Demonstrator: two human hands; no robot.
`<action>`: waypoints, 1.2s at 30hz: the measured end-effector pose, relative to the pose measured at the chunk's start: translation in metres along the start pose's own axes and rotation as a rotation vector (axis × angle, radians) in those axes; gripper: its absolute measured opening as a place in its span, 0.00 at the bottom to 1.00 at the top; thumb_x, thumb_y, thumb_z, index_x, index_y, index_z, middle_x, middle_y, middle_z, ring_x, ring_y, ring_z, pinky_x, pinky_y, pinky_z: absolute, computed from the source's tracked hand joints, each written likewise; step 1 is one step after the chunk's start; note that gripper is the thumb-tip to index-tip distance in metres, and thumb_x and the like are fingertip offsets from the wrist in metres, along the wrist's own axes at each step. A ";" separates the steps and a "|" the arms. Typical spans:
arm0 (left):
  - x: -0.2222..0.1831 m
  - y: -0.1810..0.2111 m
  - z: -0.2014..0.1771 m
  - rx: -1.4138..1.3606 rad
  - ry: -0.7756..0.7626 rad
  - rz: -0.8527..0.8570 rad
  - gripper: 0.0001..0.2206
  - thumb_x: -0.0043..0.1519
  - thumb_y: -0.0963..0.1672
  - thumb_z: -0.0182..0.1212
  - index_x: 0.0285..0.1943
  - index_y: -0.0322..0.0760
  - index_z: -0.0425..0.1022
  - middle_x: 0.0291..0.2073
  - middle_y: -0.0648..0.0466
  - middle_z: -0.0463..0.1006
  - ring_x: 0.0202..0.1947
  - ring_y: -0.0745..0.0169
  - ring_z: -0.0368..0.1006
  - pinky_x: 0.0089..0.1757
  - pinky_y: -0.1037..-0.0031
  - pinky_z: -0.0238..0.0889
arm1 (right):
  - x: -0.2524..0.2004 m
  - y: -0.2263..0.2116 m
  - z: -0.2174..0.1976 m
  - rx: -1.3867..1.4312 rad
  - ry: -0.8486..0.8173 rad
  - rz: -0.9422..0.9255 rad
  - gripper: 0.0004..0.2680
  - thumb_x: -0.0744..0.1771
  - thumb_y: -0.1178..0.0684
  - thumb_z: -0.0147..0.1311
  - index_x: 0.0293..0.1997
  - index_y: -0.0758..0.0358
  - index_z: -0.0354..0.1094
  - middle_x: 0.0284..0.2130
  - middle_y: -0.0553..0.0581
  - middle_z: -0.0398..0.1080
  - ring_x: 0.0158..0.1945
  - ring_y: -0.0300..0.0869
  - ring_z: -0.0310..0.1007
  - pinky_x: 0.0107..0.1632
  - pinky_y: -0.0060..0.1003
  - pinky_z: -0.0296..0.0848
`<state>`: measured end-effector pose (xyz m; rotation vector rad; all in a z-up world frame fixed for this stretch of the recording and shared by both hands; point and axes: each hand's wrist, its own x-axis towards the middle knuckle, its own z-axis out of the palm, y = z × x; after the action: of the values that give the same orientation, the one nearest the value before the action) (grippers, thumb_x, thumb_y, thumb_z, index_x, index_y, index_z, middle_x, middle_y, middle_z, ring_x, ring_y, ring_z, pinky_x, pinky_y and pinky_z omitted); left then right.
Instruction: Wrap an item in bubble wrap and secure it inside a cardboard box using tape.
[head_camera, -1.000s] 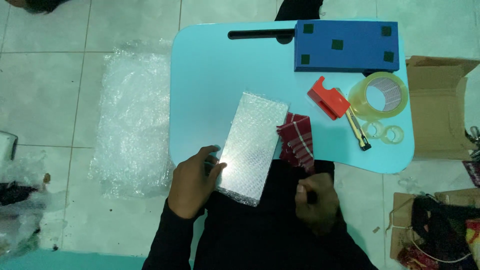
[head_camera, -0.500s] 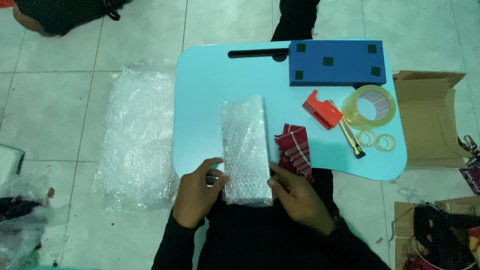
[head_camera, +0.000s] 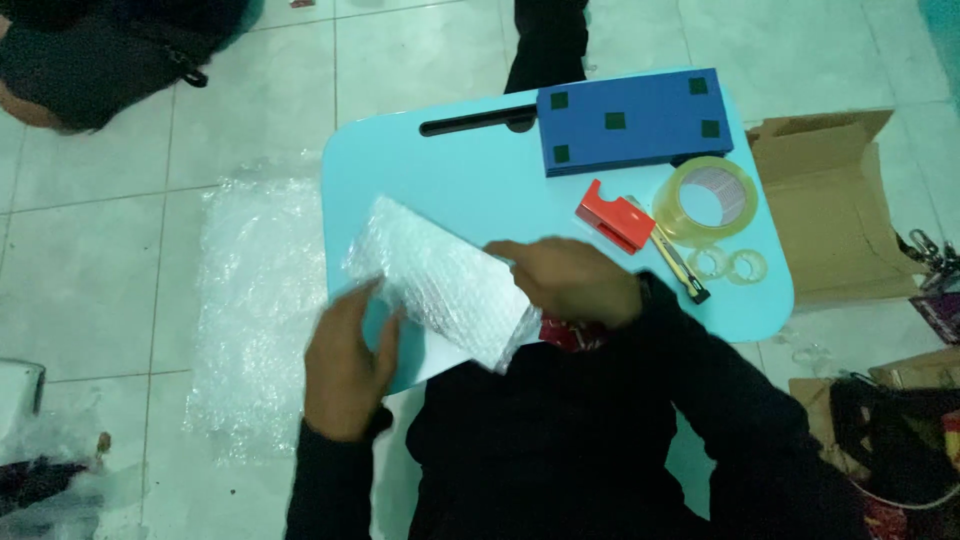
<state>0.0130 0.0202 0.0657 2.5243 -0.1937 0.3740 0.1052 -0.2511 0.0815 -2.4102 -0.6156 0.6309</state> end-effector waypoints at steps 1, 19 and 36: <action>0.018 -0.011 0.006 -0.003 -0.004 0.002 0.19 0.63 0.43 0.65 0.62 0.33 0.72 0.53 0.38 0.79 0.53 0.38 0.76 0.50 0.57 0.71 | 0.008 0.007 -0.003 0.002 0.001 0.005 0.17 0.69 0.56 0.44 0.67 0.51 0.63 0.31 0.64 0.77 0.35 0.54 0.78 0.41 0.55 0.73; -0.010 -0.018 0.010 0.242 -0.190 -0.193 0.23 0.59 0.51 0.69 0.58 0.34 0.74 0.66 0.38 0.68 0.65 0.27 0.59 0.57 0.44 0.59 | 0.021 0.006 0.011 -0.287 0.472 -0.170 0.14 0.67 0.53 0.55 0.58 0.66 0.69 0.50 0.66 0.72 0.51 0.56 0.71 0.50 0.56 0.66; -0.024 -0.024 0.014 0.206 -0.316 0.132 0.32 0.65 0.57 0.54 0.75 0.43 0.60 0.73 0.37 0.57 0.73 0.33 0.50 0.63 0.45 0.46 | -0.047 0.033 0.090 -0.456 0.515 -0.046 0.19 0.68 0.42 0.52 0.67 0.52 0.64 0.67 0.59 0.61 0.71 0.57 0.56 0.69 0.58 0.56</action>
<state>-0.0016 0.0331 0.0346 2.7724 -0.4665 0.0428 0.0282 -0.2650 0.0093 -2.8062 -0.6334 -0.1841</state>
